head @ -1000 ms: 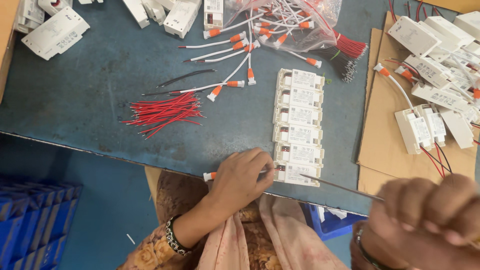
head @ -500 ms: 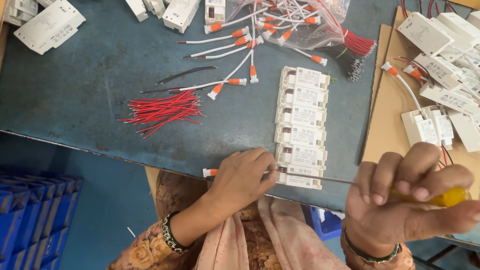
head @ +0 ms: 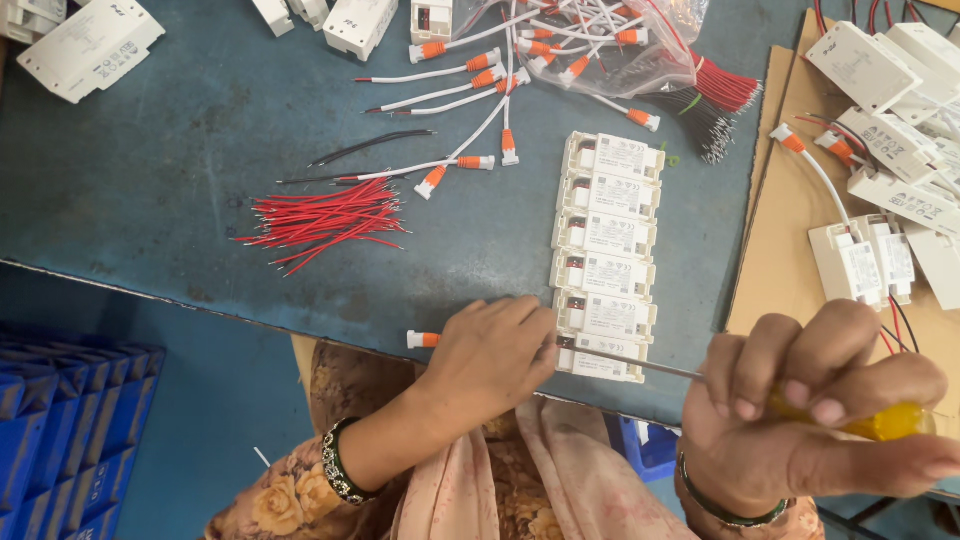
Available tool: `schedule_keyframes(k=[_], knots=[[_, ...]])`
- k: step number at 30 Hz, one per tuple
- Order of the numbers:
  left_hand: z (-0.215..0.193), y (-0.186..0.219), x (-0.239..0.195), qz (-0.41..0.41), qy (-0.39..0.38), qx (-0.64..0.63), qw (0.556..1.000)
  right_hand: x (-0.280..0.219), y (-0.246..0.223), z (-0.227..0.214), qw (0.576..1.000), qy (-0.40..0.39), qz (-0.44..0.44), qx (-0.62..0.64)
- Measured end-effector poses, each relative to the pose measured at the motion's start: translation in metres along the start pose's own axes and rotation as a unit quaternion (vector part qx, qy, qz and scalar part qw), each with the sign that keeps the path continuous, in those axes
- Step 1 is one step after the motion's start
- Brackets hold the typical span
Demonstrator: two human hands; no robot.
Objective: The person organizes and prepares electronic driver modules by aligning them on a table and handling connected wires by hand.
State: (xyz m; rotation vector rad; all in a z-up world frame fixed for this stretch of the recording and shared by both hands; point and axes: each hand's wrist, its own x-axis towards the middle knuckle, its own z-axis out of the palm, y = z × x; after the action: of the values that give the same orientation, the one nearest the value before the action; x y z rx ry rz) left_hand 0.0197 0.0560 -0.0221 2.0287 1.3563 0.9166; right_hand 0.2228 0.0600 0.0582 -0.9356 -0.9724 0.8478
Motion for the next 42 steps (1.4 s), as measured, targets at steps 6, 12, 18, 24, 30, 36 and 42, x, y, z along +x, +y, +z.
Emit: schedule_keyframes(k=[6, 12, 18, 24, 30, 36, 42], knots=[[-0.002, 0.002, 0.001, 0.001, -0.005, 0.01, 1.0, 0.004, 0.004, -0.005, 1.0, -0.007, -0.019, 0.004], [-0.004, 0.003, 0.004, 0.019, -0.023, 0.013, 0.999, -0.001, 0.003, -0.005, 0.999, -0.005, 0.006, 0.038], [-0.007, 0.004, 0.005, 0.015, -0.038, 0.011, 0.999, -0.008, 0.018, -0.014, 0.996, 0.004, -0.042, 0.078], [-0.006, 0.007, 0.006, 0.013, -0.048, 0.037, 0.998, -0.014, 0.006, -0.026, 0.987, -0.065, 0.031, 0.141], [-0.003, 0.01, 0.007, 0.024, -0.044, 0.045, 0.998, -0.015, -0.006, -0.032, 0.98, -0.152, 0.068, 0.108], [-0.001, 0.008, 0.008, 0.018, -0.064, 0.054, 0.996, -0.018, -0.003, -0.029, 0.98, -0.173, 0.035, 0.087], [-0.007, 0.004, 0.001, 0.035, -0.027, 0.014, 0.999, -0.01, 0.006, -0.035, 0.958, -0.029, -0.014, 0.285]])
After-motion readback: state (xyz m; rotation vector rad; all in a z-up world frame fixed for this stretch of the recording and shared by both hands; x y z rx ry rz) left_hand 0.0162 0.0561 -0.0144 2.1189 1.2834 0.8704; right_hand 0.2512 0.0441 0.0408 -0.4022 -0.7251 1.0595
